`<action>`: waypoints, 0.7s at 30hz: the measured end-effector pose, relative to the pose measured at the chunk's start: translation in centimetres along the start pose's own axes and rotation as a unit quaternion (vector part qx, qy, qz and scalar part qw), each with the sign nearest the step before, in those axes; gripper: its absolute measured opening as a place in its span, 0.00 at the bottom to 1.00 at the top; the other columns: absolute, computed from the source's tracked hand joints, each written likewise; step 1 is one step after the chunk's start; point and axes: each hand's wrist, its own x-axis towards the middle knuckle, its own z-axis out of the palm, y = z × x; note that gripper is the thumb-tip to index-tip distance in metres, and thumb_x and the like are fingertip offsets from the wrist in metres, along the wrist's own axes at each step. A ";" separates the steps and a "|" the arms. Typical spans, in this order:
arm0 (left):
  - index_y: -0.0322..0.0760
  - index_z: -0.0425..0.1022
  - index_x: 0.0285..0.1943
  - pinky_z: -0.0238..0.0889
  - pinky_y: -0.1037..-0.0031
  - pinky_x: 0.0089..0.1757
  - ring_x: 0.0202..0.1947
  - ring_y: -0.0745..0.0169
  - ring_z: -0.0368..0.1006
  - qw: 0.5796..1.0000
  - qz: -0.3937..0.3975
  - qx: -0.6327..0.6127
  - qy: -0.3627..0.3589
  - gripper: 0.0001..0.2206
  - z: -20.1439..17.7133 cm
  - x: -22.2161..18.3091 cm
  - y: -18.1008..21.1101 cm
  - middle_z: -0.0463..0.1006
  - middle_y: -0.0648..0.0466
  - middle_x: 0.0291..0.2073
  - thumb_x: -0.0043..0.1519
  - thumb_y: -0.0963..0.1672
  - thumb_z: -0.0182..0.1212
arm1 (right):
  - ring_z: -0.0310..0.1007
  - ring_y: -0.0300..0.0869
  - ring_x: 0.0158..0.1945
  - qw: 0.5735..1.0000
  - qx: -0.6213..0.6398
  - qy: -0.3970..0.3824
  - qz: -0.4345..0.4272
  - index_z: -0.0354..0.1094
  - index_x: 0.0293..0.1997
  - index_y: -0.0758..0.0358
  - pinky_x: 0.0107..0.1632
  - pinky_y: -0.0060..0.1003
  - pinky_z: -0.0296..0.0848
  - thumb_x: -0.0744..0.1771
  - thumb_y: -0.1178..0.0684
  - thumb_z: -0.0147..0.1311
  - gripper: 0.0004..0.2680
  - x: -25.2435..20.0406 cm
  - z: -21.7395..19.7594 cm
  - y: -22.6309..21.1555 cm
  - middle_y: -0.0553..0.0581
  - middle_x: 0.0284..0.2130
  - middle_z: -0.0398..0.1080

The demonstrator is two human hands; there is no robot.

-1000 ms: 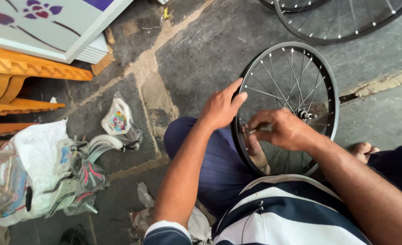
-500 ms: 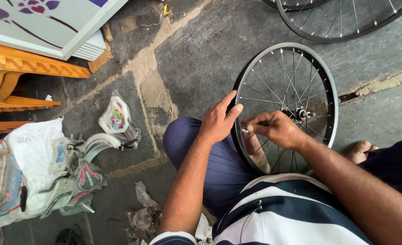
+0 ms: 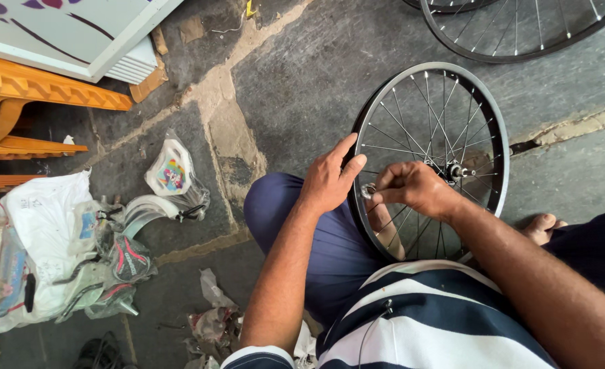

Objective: The person is repairing a bicycle wheel by hand, inserting and manipulating spoke nipples on the rim.

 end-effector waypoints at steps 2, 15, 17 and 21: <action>0.32 0.66 0.70 0.68 0.58 0.54 0.57 0.37 0.75 1.000 0.020 0.001 0.002 0.26 0.2 0.2 -0.2 0.79 0.37 0.56 0.69 0.53 0.54 | 0.83 0.50 0.40 0.993 -0.107 0.036 -0.026 0.72 0.40 0.72 0.46 0.41 0.81 0.60 0.56 0.69 0.12 0.4 0.4 0.2 0.60 0.34 0.80; 0.33 0.67 0.70 0.67 0.58 0.55 0.59 0.37 0.75 0.999 0.032 -0.001 0.009 0.27 0.3 0.2 -0.4 0.78 0.37 0.58 0.69 0.54 0.53 | 0.80 0.49 0.49 0.963 -0.262 0.059 0.017 0.69 0.50 0.60 0.54 0.46 0.75 0.63 0.50 0.61 0.13 0.1 2.6 -1.4 0.58 0.44 0.78; 0.33 0.67 0.70 0.67 0.58 0.55 0.58 0.37 0.74 1.000 0.024 -0.005 0.001 0.27 0.3 0.4 -0.3 0.78 0.38 0.58 0.68 0.54 0.54 | 0.81 0.49 0.47 0.904 -0.407 0.130 -0.021 0.71 0.43 0.62 0.53 0.46 0.76 0.62 0.50 0.62 0.11 -0.5 4.2 -2.1 0.58 0.39 0.79; 0.35 0.66 0.71 0.68 0.58 0.55 0.58 0.37 0.75 1.000 0.020 0.004 0.005 0.26 -0.1 0.4 0.1 0.79 0.38 0.57 0.69 0.54 0.53 | 0.79 0.45 0.43 0.911 -0.410 0.000 -0.037 0.68 0.44 0.61 0.50 0.42 0.75 0.63 0.49 0.65 0.12 -0.3 2.4 -3.5 0.57 0.37 0.78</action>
